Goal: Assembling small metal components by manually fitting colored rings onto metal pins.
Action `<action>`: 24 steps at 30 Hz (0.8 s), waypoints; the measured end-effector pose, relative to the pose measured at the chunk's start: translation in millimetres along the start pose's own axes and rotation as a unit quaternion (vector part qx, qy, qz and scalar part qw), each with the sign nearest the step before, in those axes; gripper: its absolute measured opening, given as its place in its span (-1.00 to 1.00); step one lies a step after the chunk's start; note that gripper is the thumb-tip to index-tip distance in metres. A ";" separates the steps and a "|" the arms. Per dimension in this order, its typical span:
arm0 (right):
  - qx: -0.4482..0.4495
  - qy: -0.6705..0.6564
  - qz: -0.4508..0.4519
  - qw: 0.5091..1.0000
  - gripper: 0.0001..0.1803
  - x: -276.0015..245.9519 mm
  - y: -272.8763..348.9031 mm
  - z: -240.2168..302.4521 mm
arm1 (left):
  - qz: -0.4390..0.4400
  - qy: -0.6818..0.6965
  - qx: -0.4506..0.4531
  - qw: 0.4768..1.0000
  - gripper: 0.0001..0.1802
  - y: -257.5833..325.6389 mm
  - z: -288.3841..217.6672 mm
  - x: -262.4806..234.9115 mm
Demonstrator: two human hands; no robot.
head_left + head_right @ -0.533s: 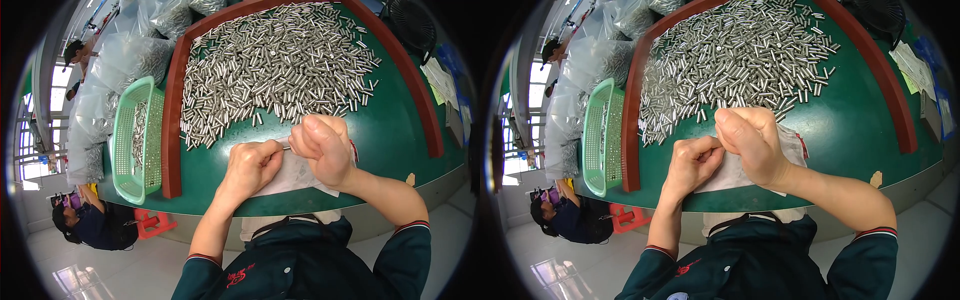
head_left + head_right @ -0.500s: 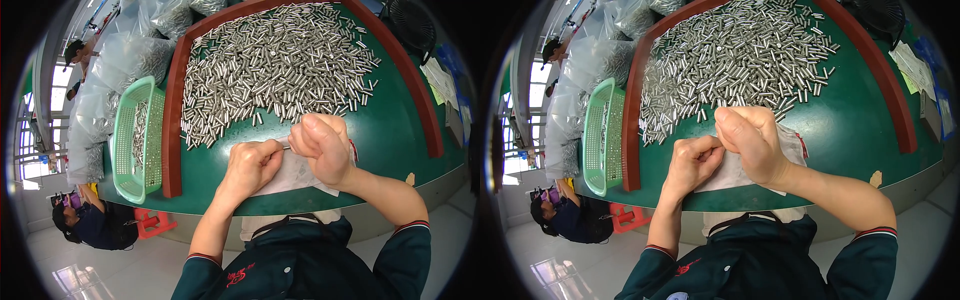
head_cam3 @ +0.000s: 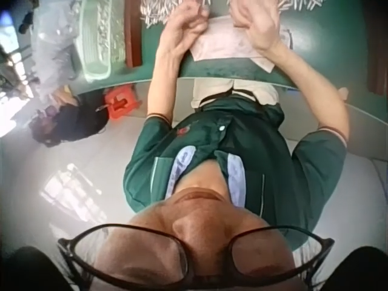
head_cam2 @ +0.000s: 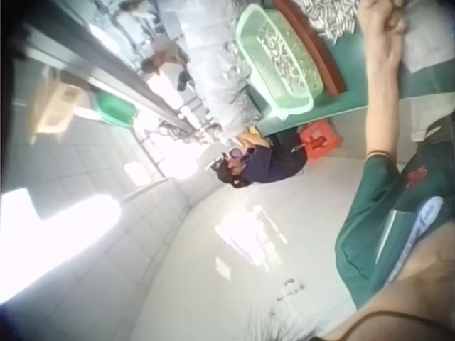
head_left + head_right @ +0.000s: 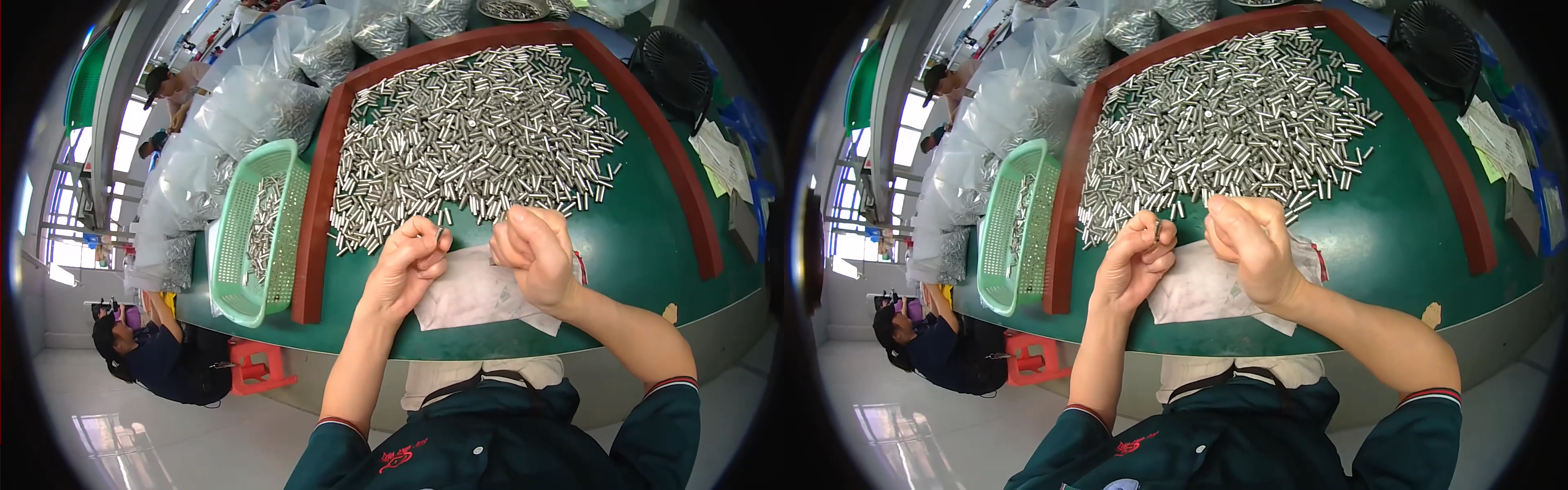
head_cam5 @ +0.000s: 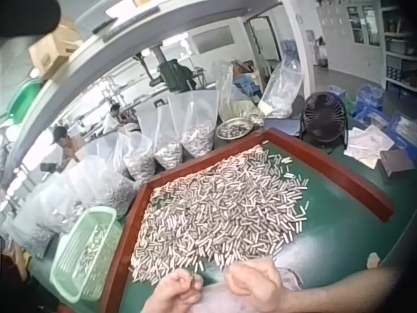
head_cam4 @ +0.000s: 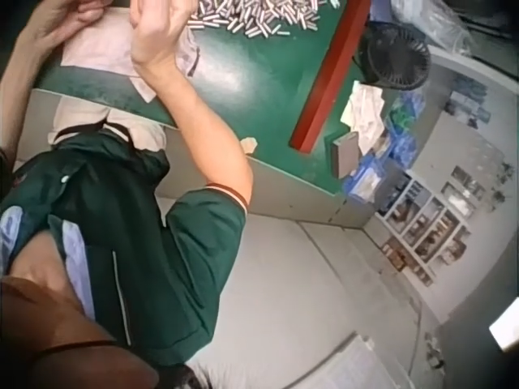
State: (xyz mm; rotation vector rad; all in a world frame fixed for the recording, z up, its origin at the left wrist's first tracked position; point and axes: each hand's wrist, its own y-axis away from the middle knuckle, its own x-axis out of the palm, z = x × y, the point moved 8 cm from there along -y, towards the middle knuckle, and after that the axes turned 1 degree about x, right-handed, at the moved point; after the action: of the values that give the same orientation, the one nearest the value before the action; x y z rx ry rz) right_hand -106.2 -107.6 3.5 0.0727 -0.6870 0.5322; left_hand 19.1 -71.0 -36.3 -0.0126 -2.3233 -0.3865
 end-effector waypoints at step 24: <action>0.012 -0.005 -0.003 1.000 -0.55 -3.2 -4.6 -1.0 | -0.196 -0.463 0.224 0.834 -0.90 6.3 -43.3 -6.3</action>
State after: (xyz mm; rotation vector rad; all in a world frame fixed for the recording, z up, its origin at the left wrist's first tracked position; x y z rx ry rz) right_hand -105.5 -112.8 1.1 0.1006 -0.6909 0.5354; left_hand 54.6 -76.4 -10.4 0.6543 -3.3411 0.0175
